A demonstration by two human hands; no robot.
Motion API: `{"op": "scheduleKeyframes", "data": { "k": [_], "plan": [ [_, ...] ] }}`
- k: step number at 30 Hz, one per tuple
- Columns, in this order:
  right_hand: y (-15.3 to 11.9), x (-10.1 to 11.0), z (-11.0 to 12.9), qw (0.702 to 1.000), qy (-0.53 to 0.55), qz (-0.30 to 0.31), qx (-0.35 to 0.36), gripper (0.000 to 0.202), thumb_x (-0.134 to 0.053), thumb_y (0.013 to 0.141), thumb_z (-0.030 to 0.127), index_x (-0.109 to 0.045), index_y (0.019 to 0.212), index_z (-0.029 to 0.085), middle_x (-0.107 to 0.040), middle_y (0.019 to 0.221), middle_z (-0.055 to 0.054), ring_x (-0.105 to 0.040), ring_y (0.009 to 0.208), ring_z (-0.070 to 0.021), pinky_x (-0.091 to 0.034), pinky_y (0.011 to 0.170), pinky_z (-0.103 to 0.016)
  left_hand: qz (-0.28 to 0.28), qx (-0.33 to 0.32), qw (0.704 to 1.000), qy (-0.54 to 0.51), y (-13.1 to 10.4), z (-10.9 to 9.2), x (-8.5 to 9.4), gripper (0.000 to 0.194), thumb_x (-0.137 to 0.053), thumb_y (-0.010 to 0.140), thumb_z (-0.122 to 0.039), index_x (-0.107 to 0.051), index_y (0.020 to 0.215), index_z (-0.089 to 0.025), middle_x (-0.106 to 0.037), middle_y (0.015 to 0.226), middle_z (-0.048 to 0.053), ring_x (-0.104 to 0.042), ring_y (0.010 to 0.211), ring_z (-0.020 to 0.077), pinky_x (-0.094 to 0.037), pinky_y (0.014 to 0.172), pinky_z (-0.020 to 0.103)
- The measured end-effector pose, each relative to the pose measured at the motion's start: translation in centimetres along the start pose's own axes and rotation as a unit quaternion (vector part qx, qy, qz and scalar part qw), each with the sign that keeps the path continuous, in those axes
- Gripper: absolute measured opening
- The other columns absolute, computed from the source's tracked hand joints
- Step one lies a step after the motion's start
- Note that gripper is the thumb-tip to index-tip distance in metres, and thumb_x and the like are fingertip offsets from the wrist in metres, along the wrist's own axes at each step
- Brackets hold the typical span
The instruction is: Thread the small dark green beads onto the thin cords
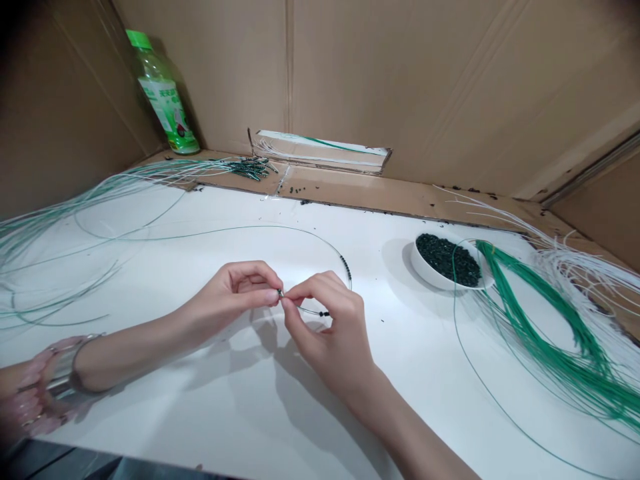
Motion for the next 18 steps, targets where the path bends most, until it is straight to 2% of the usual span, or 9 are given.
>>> {"op": "scheduleKeyframes", "data": {
  "k": [9, 18],
  "plan": [
    [-0.04, -0.01, 0.02, 1.0, 0.005, 0.002, 0.0, 0.009, -0.059, 0.08, 0.012, -0.061, 0.073, 0.017, -0.062, 0.067, 0.0, -0.055, 0.066, -0.0119, -0.044, 0.063, -0.027, -0.005, -0.003, 1.0, 0.002, 0.08, 0.1, 0.07, 0.011, -0.074, 0.07, -0.021, -0.066, 0.076, -0.016, -0.065, 0.074, -0.002, -0.06, 0.071, 0.0079, -0.045, 0.07, 0.019],
    [-0.12, 0.09, -0.27, 0.998, 0.05, 0.005, -0.042, 0.009, -0.059, 0.081, 0.015, -0.062, 0.074, 0.019, -0.064, 0.071, 0.0, -0.058, 0.066, -0.0121, -0.046, 0.065, -0.029, 0.009, -0.008, 1.0, -0.004, 0.13, 0.09, 0.03, 0.007, -0.073, 0.072, -0.019, -0.068, 0.076, -0.017, -0.065, 0.072, -0.004, -0.06, 0.07, 0.0044, -0.045, 0.068, 0.013]
  ]
}}
Point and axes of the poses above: each hand's wrist, its own y-axis towards the middle knuckle, its own x-axis out of the back of the hand, z = x × y, the point moved 2 cm from there along y, towards the middle knuckle
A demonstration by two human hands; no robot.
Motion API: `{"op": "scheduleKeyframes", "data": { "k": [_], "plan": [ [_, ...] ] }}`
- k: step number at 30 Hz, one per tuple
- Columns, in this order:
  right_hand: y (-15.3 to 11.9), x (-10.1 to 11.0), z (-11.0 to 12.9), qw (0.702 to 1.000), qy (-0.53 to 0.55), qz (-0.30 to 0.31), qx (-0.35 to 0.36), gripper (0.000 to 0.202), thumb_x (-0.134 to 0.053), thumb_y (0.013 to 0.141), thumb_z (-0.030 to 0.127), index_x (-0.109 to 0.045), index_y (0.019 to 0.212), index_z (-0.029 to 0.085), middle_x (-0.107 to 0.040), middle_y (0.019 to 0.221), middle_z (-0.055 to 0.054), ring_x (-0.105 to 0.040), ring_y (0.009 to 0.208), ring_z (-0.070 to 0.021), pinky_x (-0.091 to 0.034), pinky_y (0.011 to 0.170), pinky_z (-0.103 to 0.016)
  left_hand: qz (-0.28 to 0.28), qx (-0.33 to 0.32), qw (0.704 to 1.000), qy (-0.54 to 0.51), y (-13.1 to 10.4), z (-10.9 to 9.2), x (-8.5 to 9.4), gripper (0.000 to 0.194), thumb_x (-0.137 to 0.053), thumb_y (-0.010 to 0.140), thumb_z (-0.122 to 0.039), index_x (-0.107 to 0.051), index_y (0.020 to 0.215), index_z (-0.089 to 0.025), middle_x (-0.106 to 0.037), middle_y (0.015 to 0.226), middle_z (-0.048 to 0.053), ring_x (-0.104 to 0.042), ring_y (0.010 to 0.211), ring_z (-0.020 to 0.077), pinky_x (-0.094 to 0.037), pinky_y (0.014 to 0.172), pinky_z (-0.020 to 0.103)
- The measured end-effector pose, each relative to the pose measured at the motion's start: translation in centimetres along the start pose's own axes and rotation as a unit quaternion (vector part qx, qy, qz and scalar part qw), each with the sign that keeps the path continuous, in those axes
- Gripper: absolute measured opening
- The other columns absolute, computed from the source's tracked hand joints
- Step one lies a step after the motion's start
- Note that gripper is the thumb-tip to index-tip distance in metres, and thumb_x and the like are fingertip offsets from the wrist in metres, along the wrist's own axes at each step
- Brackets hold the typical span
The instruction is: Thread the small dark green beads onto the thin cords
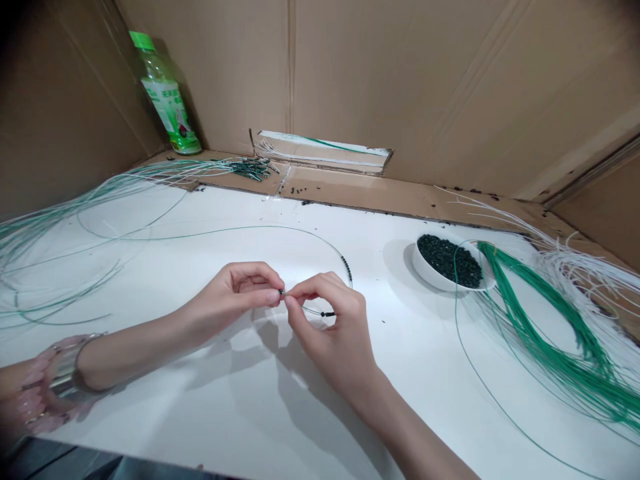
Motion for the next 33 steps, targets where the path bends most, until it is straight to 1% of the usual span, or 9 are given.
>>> {"op": "scheduleKeyframes", "data": {
  "k": [7, 14, 17, 23, 26, 33],
  "plan": [
    [0.02, 0.03, 0.0, 1.0, -0.007, 0.003, -0.001, 0.009, -0.059, 0.081, 0.014, -0.061, 0.073, 0.019, -0.064, 0.07, 0.001, -0.058, 0.067, -0.0116, -0.046, 0.064, -0.028, 0.0, -0.003, 1.0, -0.001, -0.07, -0.14, -0.09, 0.006, -0.073, 0.073, -0.018, -0.068, 0.076, -0.018, -0.066, 0.073, -0.004, -0.061, 0.071, 0.0034, -0.045, 0.067, 0.011],
    [0.06, 0.14, 0.41, 0.996, -0.075, -0.009, 0.054, 0.009, -0.06, 0.08, 0.011, -0.061, 0.073, 0.017, -0.063, 0.067, 0.001, -0.055, 0.066, -0.0107, -0.043, 0.063, -0.026, -0.016, -0.013, 0.998, 0.052, -0.24, -0.45, -0.18, 0.004, -0.071, 0.073, -0.016, -0.067, 0.074, -0.015, -0.065, 0.071, -0.003, -0.061, 0.069, 0.0044, -0.047, 0.066, 0.012],
    [0.01, 0.16, 0.43, 0.994, -0.093, -0.006, 0.063, 0.009, -0.061, 0.08, 0.012, -0.062, 0.073, 0.017, -0.063, 0.067, 0.001, -0.055, 0.066, -0.0101, -0.043, 0.063, -0.025, -0.015, -0.017, 0.998, 0.058, -0.27, -0.51, -0.26, 0.004, -0.071, 0.073, -0.017, -0.067, 0.074, -0.015, -0.065, 0.072, -0.003, -0.061, 0.069, 0.0052, -0.048, 0.067, 0.013],
    [-0.01, 0.14, 0.41, 0.994, -0.1, -0.009, 0.054, 0.009, -0.061, 0.081, 0.013, -0.062, 0.074, 0.019, -0.065, 0.069, 0.002, -0.056, 0.066, -0.0112, -0.044, 0.064, -0.026, -0.026, -0.021, 0.997, 0.069, -0.12, -0.58, -0.15, 0.009, -0.073, 0.071, -0.022, -0.068, 0.074, -0.015, -0.066, 0.073, -0.001, -0.062, 0.07, 0.0079, -0.049, 0.068, 0.017],
    [0.01, 0.11, 0.44, 0.993, -0.102, -0.012, 0.051, 0.009, -0.062, 0.08, 0.014, -0.063, 0.074, 0.02, -0.066, 0.068, 0.002, -0.056, 0.067, -0.0121, -0.043, 0.063, -0.027, -0.03, -0.013, 0.996, 0.087, -0.08, -0.65, -0.14, 0.01, -0.072, 0.071, -0.023, -0.067, 0.071, -0.014, -0.065, 0.069, 0.0, -0.06, 0.066, 0.0091, -0.049, 0.067, 0.019],
    [0.02, 0.04, 0.17, 0.999, -0.051, -0.014, -0.009, 0.009, -0.06, 0.082, 0.018, -0.064, 0.074, 0.021, -0.067, 0.071, 0.001, -0.059, 0.067, -0.0126, -0.048, 0.061, -0.027, -0.043, -0.032, 0.991, 0.12, -0.17, -0.94, -0.19, 0.012, -0.069, 0.073, -0.024, -0.066, 0.069, -0.014, -0.062, 0.066, -0.001, -0.057, 0.064, 0.0089, -0.047, 0.066, 0.021]
  ]
}}
Point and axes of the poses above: each hand's wrist, its own y-axis towards the middle knuckle, its own x-axis out of the back of the hand, z = x × y, the point moved 2 cm from there along y, towards the middle knuckle
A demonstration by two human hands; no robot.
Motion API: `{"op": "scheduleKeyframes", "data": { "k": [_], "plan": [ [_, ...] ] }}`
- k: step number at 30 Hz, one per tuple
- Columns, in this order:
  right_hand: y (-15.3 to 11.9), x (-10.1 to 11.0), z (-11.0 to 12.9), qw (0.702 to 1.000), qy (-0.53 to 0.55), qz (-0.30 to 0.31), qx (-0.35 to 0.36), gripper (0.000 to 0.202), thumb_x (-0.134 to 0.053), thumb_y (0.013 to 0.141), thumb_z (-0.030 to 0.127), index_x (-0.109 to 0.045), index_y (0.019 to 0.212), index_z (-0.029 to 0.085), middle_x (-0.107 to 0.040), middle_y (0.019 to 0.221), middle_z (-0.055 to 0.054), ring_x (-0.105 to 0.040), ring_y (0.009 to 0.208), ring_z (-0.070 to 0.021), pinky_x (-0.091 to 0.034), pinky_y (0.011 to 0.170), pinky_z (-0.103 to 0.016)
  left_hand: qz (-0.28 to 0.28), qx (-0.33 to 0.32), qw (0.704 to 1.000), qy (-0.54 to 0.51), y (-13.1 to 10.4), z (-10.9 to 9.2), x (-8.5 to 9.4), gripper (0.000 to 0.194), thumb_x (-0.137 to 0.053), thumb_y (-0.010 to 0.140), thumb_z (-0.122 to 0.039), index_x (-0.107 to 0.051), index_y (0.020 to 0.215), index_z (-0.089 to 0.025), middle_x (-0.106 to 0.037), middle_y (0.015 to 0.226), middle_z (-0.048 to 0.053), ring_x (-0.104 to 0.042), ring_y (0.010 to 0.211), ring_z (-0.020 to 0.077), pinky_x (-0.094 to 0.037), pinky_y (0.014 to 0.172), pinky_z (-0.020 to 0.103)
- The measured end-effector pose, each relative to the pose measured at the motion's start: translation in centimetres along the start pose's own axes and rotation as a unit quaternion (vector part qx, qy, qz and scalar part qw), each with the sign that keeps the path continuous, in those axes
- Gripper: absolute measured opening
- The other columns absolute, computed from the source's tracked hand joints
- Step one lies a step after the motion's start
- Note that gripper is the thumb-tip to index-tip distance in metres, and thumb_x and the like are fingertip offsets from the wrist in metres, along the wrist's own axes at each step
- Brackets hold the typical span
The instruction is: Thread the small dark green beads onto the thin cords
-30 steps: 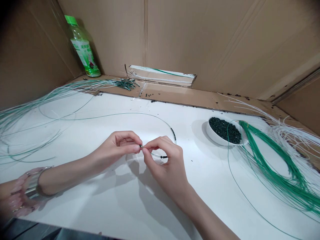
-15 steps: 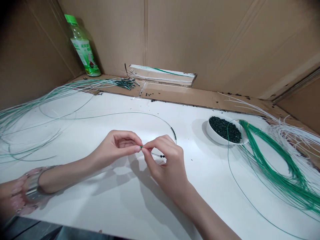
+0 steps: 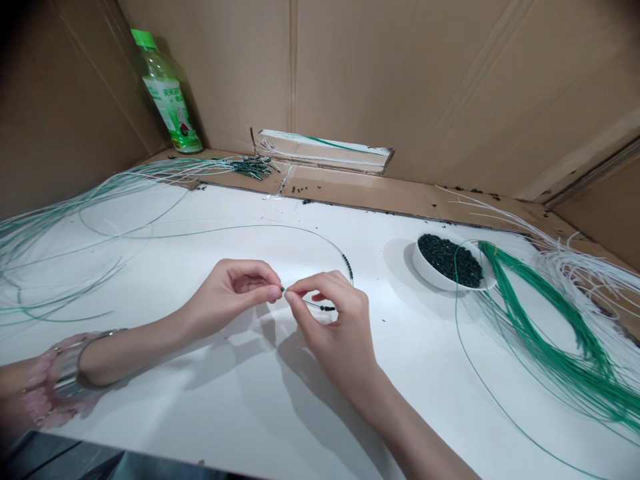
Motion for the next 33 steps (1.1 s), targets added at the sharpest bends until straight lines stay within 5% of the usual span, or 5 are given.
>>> {"op": "scheduleKeyframes", "data": {
  "k": [16, 25, 33],
  "plan": [
    [-0.1, -0.2, 0.0, 0.999, 0.024, -0.003, 0.028, 0.007, -0.062, 0.081, 0.015, -0.064, 0.078, 0.02, -0.066, 0.072, 0.001, -0.059, 0.067, -0.0121, -0.047, 0.062, -0.028, 0.033, -0.018, 0.998, -0.043, 0.0, 0.4, -0.1, 0.01, -0.07, 0.074, -0.024, -0.066, 0.079, -0.016, -0.065, 0.076, 0.0, -0.061, 0.072, 0.0092, -0.049, 0.07, 0.02],
    [0.0, 0.4, 0.3, 0.995, -0.042, -0.055, 0.075, 0.007, -0.062, 0.08, 0.012, -0.063, 0.08, 0.02, -0.066, 0.072, 0.0, -0.057, 0.069, -0.0135, -0.045, 0.064, -0.029, -0.012, -0.016, 1.0, -0.015, 0.1, -0.1, 0.2, 0.012, -0.072, 0.071, -0.024, -0.068, 0.068, -0.013, -0.065, 0.062, 0.001, -0.06, 0.06, 0.0101, -0.051, 0.063, 0.022],
    [0.1, 0.3, 0.9, 0.988, -0.092, -0.032, 0.123, 0.013, -0.06, 0.078, 0.009, -0.061, 0.073, 0.021, -0.062, 0.065, 0.0, -0.054, 0.065, -0.0143, -0.043, 0.062, -0.029, -0.013, -0.022, 1.0, -0.009, -0.1, 0.0, 0.2, 0.01, -0.071, 0.073, -0.023, -0.069, 0.07, -0.013, -0.066, 0.063, 0.001, -0.06, 0.06, 0.0099, -0.051, 0.063, 0.02]
  ]
}}
Point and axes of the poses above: each hand's wrist, its own y-axis towards the middle knuckle, its own x-axis out of the back of the hand, z = x × y, the point moved 2 cm from there along y, towards the middle knuckle
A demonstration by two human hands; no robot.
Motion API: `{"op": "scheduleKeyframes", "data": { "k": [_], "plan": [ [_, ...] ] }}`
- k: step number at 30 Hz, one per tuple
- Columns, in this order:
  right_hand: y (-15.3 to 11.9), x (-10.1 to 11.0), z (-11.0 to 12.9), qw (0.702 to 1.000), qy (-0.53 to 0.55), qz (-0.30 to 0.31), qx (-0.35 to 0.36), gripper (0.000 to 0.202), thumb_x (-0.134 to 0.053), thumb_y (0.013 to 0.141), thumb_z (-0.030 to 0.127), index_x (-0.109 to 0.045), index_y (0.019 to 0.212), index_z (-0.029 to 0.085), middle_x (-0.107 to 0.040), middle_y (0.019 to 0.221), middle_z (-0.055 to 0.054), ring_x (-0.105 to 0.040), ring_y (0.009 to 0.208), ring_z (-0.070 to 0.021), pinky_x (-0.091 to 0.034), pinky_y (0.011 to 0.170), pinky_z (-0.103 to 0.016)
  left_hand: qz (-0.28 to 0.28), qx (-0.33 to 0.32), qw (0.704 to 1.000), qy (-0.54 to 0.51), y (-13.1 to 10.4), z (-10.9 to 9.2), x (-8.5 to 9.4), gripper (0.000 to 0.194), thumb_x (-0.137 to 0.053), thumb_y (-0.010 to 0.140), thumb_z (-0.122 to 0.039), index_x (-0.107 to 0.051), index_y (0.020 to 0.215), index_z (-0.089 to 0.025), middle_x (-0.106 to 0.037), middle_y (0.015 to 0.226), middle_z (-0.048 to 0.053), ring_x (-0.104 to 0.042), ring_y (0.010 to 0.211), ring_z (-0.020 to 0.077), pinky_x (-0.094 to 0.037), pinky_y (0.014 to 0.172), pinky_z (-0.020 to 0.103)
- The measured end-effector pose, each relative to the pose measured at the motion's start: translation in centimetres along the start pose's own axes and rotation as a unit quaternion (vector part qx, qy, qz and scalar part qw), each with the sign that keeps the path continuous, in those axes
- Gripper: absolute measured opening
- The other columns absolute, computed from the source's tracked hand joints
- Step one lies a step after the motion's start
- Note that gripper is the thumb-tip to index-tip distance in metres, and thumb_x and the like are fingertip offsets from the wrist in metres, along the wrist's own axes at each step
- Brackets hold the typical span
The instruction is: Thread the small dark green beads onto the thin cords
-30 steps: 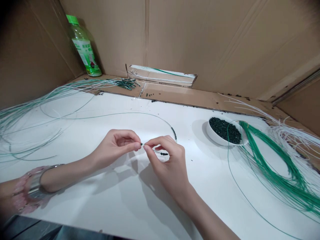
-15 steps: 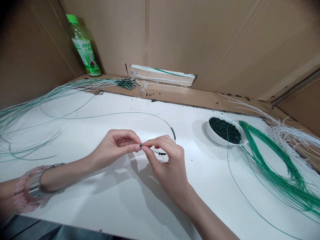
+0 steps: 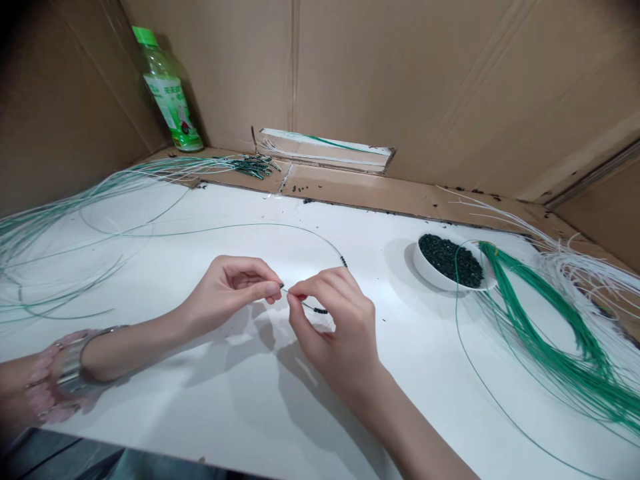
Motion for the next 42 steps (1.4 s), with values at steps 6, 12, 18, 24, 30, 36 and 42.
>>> {"op": "scheduleKeyframes", "data": {
  "k": [6, 12, 18, 24, 30, 36, 42],
  "plan": [
    [-0.1, 0.0, 0.0, 1.0, -0.012, 0.003, 0.004, 0.013, -0.06, 0.078, 0.008, -0.061, 0.073, 0.02, -0.062, 0.065, 0.001, -0.053, 0.066, -0.0131, -0.043, 0.062, -0.027, 0.003, -0.005, 1.0, 0.015, -0.1, 0.1, 0.2, 0.012, -0.071, 0.073, -0.026, -0.069, 0.071, -0.014, -0.066, 0.065, 0.002, -0.06, 0.063, 0.0109, -0.049, 0.063, 0.021],
    [0.0, -0.1, 0.0, 1.0, -0.023, 0.008, 0.013, 0.013, -0.06, 0.078, 0.007, -0.06, 0.073, 0.02, -0.062, 0.065, 0.001, -0.052, 0.065, -0.0124, -0.043, 0.062, -0.026, 0.003, -0.012, 1.0, 0.026, -0.1, 0.1, 0.0, 0.011, -0.071, 0.073, -0.026, -0.069, 0.07, -0.015, -0.065, 0.065, 0.0, -0.059, 0.063, 0.0099, -0.047, 0.06, 0.02],
    [-0.1, -0.2, -0.1, 0.998, -0.033, 0.006, 0.055, 0.015, -0.061, 0.077, 0.006, -0.061, 0.077, 0.021, -0.063, 0.065, 0.001, -0.052, 0.065, -0.0135, -0.044, 0.06, -0.026, 0.009, -0.068, 0.992, 0.104, -0.3, -0.3, 0.0, 0.01, -0.068, 0.076, -0.023, -0.069, 0.071, -0.015, -0.069, 0.07, 0.002, -0.062, 0.067, 0.011, -0.05, 0.067, 0.021],
    [-0.2, -0.2, -0.6, 0.999, -0.019, 0.019, 0.033, 0.012, -0.063, 0.078, 0.008, -0.062, 0.078, 0.02, -0.065, 0.067, 0.001, -0.054, 0.067, -0.0137, -0.045, 0.061, -0.026, 0.024, -0.081, 0.985, 0.151, -0.3, -0.3, 0.1, 0.013, -0.064, 0.079, -0.025, -0.07, 0.074, -0.014, -0.07, 0.071, 0.003, -0.063, 0.067, 0.0119, -0.049, 0.065, 0.02],
    [-0.2, -0.6, -0.6, 0.999, 0.011, 0.026, 0.035, 0.006, -0.06, 0.081, 0.011, -0.062, 0.079, 0.017, -0.065, 0.07, -0.002, -0.054, 0.07, -0.0142, -0.045, 0.065, -0.028, 0.017, -0.152, 0.96, 0.234, -0.3, -0.7, 0.0, 0.016, -0.059, 0.081, -0.018, -0.068, 0.069, -0.013, -0.068, 0.065, 0.003, -0.06, 0.06, 0.0103, -0.045, 0.06, 0.019],
    [-0.5, -1.4, -1.3, 0.999, 0.027, 0.03, -0.015, 0.009, -0.058, 0.08, 0.014, -0.06, 0.072, 0.019, -0.065, 0.069, -0.002, -0.054, 0.071, -0.0158, -0.044, 0.064, -0.028, 0.025, -0.202, 0.934, 0.293, -0.4, -0.4, 0.0, 0.017, -0.056, 0.082, -0.017, -0.067, 0.07, -0.012, -0.068, 0.067, 0.003, -0.061, 0.061, 0.0108, -0.045, 0.061, 0.02],
    [-0.6, -1.6, -1.6, 0.999, 0.009, 0.027, -0.044, 0.006, -0.061, 0.078, 0.019, -0.06, 0.072, 0.019, -0.067, 0.072, 0.0, -0.056, 0.074, -0.0151, -0.045, 0.066, -0.027, 0.029, -0.212, 0.931, 0.295, -0.1, -0.2, 0.1, 0.018, -0.057, 0.082, -0.018, -0.067, 0.069, -0.013, -0.069, 0.065, 0.002, -0.062, 0.059, 0.0103, -0.046, 0.058, 0.018]
  ]
}}
Point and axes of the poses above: each hand's wrist, its own y-axis towards the middle knuckle, its own x-axis out of the back of the hand, z = x × y, the point moved 2 cm from there along y, towards the middle knuckle
